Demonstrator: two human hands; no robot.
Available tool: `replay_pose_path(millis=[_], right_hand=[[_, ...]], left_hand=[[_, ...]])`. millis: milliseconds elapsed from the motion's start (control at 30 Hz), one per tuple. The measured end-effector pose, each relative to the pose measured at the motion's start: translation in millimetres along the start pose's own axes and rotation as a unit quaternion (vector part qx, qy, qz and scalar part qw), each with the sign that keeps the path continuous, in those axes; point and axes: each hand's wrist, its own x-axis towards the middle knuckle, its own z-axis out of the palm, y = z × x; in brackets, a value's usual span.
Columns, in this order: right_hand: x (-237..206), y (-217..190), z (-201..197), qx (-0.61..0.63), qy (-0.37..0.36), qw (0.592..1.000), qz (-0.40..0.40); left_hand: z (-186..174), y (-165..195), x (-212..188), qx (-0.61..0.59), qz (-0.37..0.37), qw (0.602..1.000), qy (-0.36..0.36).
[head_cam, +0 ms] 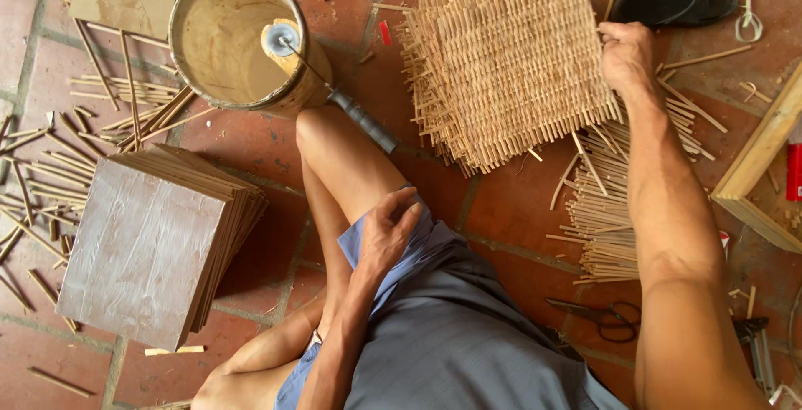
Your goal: The person sits on a tiled floor and repeatedly applies white adhesive to square cardboard sheets using a paint roller. They then place woven bamboo mats onto the glued cardboard and stack the finished units. The process is repeated multiple times.
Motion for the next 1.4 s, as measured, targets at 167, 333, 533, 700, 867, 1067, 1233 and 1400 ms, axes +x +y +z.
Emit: replay_pose_path(millis=[167, 333, 533, 700, 867, 1067, 1233, 1400], right_hand=[[12, 4, -7, 0.195, 0.007, 0.979, 0.054], [17, 5, -44, 0.236, -0.036, 0.966, 0.095], [12, 23, -90, 0.426, -0.088, 0.899, 0.056], [-4, 19, -135, 0.435, -0.078, 0.895, 0.065], [-7, -42, -171, 0.437, -0.097, 0.894, 0.016], [0, -140, -156, 0.493, -0.154, 0.856, -0.004], [11, -203, -101, 0.526, -0.203, 0.826, 0.002], [23, -282, -21, 0.534, -0.280, 0.798, 0.016]], left_hand=[[5, -17, 11, -0.030, -0.031, 0.999, 0.013], [-1, -17, 14, -0.060, -0.034, 0.998, -0.001], [-4, 10, 9, -0.069, -0.039, 0.996, -0.049], [-17, 38, -7, -0.043, 0.002, 0.995, -0.087], [-56, 50, -4, -0.158, 0.079, 0.984, -0.031], [-90, 43, -11, -0.328, 0.126, 0.936, 0.015], [-120, 27, -30, -0.422, 0.130, 0.891, 0.103], [-159, -6, -60, -0.509, 0.151, 0.818, 0.219]])
